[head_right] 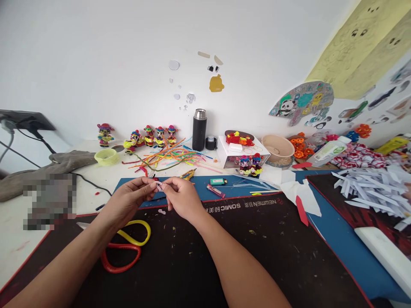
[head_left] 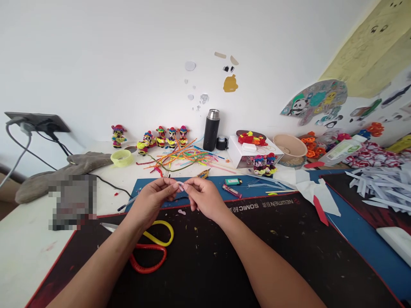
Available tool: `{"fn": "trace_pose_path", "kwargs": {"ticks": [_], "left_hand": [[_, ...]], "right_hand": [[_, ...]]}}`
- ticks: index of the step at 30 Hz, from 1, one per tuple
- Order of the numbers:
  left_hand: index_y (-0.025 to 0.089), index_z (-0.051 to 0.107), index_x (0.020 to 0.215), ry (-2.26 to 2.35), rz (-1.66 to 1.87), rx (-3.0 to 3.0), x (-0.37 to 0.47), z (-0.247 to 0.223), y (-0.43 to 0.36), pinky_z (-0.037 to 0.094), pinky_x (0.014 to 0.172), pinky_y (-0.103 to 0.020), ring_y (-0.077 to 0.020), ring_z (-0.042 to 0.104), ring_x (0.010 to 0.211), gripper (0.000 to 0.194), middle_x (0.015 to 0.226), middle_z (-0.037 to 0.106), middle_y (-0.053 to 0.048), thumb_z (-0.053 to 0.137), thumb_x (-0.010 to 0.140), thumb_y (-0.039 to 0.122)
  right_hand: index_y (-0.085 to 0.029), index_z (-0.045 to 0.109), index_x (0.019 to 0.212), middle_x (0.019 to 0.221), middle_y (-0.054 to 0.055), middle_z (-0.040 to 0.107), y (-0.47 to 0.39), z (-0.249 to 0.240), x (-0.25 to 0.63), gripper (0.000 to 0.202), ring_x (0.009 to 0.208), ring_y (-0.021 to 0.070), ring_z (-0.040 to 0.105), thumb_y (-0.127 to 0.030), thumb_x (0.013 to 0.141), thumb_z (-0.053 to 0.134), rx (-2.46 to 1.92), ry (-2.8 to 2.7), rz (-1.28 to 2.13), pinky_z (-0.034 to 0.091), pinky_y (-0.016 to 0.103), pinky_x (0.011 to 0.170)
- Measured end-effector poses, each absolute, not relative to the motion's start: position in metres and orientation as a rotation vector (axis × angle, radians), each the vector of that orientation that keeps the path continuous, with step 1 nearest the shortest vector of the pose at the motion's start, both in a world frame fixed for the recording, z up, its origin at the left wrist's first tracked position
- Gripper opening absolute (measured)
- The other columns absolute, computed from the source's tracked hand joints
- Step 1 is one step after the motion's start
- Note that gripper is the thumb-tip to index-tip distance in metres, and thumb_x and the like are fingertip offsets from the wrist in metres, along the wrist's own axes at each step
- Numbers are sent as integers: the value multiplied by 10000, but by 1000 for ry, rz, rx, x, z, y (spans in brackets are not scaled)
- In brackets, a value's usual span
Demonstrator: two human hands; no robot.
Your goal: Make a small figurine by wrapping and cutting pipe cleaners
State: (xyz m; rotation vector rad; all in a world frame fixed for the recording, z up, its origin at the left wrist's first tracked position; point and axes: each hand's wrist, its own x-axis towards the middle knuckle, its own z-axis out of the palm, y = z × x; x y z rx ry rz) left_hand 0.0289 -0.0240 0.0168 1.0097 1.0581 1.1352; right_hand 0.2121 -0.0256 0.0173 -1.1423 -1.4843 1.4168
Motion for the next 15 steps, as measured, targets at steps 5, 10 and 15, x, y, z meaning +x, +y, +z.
{"fn": "trace_pose_path", "kwargs": {"ticks": [5, 10, 15], "left_hand": [[217, 762, 831, 1189, 946, 1493, 15, 24, -23, 465, 689, -275, -185, 623, 742, 344, 799, 737, -12, 839, 789, 549], [214, 758, 778, 1196, 846, 1585, 11, 36, -25, 457, 709, -287, -194, 608, 739, 347, 750, 714, -6, 818, 787, 555], [203, 743, 757, 1155, 988, 1343, 15, 33, -27, 454, 670, -276, -173, 587, 691, 360, 724, 704, -4, 900, 694, 521]], "right_hand": [[-180, 687, 957, 473, -91, 519, -27, 23, 214, 176, 400, 89, 494, -304, 1017, 577, -1155, -1489, 1449, 384, 194, 484], [-171, 691, 989, 462, -91, 513, -25, 21, 216, 177, 401, 93, 492, -318, 1007, 593, -1128, -1508, 1484, 361, 192, 456], [-182, 680, 1015, 469, -92, 526, -23, 17, 218, 223, 393, 91, 488, -397, 1004, 620, -1107, -1514, 1486, 346, 194, 439]]}}
